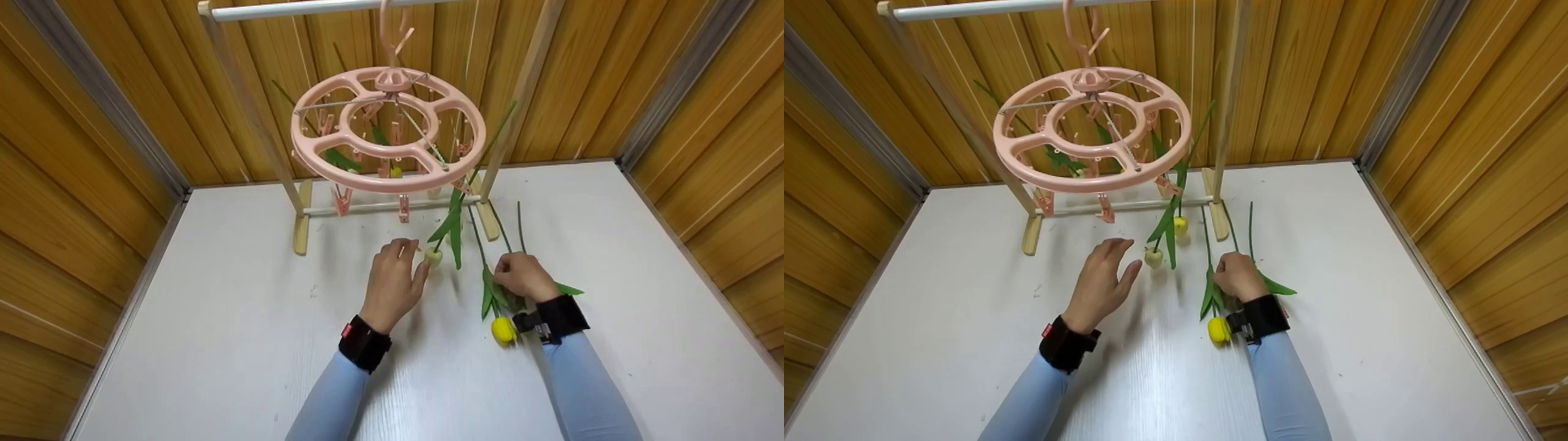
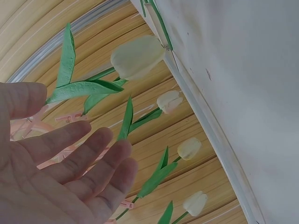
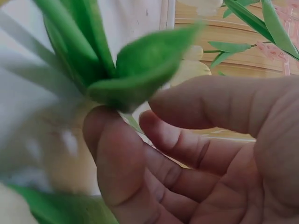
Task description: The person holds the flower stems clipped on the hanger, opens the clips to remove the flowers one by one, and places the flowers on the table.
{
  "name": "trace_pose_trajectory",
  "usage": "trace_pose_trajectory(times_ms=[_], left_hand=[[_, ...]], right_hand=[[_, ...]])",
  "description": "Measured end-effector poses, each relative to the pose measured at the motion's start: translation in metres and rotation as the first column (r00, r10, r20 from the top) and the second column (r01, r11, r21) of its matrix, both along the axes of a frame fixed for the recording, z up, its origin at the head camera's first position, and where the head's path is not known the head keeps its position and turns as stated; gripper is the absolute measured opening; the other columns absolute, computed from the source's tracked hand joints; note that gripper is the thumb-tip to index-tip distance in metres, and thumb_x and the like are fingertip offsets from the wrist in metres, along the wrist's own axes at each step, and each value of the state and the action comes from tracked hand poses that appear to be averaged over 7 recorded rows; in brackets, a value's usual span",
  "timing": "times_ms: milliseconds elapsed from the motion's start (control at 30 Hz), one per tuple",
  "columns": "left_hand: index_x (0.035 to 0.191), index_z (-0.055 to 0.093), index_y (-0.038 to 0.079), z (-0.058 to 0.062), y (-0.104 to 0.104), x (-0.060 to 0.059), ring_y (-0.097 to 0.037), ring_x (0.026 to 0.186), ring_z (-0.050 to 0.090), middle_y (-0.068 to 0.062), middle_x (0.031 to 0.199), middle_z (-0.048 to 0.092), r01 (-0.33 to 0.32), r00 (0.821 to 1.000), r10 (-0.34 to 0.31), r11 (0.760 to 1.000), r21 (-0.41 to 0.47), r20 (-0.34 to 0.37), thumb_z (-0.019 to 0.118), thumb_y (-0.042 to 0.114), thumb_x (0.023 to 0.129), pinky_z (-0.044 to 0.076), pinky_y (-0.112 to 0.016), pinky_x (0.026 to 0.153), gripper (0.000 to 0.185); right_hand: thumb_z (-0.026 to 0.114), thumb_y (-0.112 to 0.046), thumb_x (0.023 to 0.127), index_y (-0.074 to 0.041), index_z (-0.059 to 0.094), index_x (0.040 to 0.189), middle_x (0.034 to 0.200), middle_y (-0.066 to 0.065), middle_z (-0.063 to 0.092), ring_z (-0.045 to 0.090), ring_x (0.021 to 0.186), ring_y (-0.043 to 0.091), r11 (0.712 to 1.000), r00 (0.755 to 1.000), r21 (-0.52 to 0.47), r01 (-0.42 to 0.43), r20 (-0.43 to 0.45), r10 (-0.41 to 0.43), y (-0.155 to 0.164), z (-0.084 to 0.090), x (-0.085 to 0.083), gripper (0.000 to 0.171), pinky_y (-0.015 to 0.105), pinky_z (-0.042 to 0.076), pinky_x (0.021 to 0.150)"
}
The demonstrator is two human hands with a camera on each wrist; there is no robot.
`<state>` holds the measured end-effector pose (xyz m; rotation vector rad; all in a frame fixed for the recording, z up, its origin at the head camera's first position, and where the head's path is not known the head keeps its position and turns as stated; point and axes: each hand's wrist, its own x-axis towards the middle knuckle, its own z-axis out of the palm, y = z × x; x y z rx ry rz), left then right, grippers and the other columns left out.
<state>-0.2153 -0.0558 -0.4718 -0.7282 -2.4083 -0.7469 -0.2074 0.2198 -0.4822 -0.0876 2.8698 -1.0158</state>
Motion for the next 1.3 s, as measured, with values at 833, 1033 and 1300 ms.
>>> trace_pose_trajectory(times_ms=[833,1033,1300], left_hand=[[0.126,0.066,-0.005,0.012,-0.008,-0.001,-0.037,0.114,0.064,-0.020,0.121,0.066,0.085,0.993,-0.095,0.987,0.140,0.065,0.068,0.017,0.100,0.051,-0.048,0.100,0.034],[0.127,0.066,-0.006,0.019,-0.011,-0.001,-0.035,0.116,0.063,-0.020,0.122,0.066,0.105,0.992,-0.114,0.983,0.153,0.050,0.064,0.022,0.103,0.050,-0.046,0.102,0.037],[0.129,0.064,-0.006,0.025,-0.006,0.000,-0.034,0.118,0.062,-0.020,0.125,0.064,0.124,0.991,-0.132,0.976,0.181,0.032,0.067,0.017,0.101,0.050,-0.047,0.102,0.036]], right_hand=[[0.062,-0.013,0.099,0.002,0.072,0.107,0.097,0.014,0.072,0.067,0.072,0.027,0.995,0.995,-0.072,-0.075,-0.069,0.070,-0.004,0.043,0.021,0.020,0.034,0.050,0.065],[0.064,-0.009,0.099,0.001,0.072,0.106,0.093,0.013,0.072,0.064,0.069,0.018,0.991,0.988,-0.103,-0.082,-0.139,0.068,-0.010,0.052,0.021,0.015,0.030,0.050,0.063],[0.064,-0.008,0.100,0.001,0.072,0.107,0.092,0.011,0.072,0.067,0.075,0.024,0.987,0.978,-0.158,-0.019,-0.210,-0.015,-0.024,0.057,0.015,0.014,0.027,0.047,0.065]])
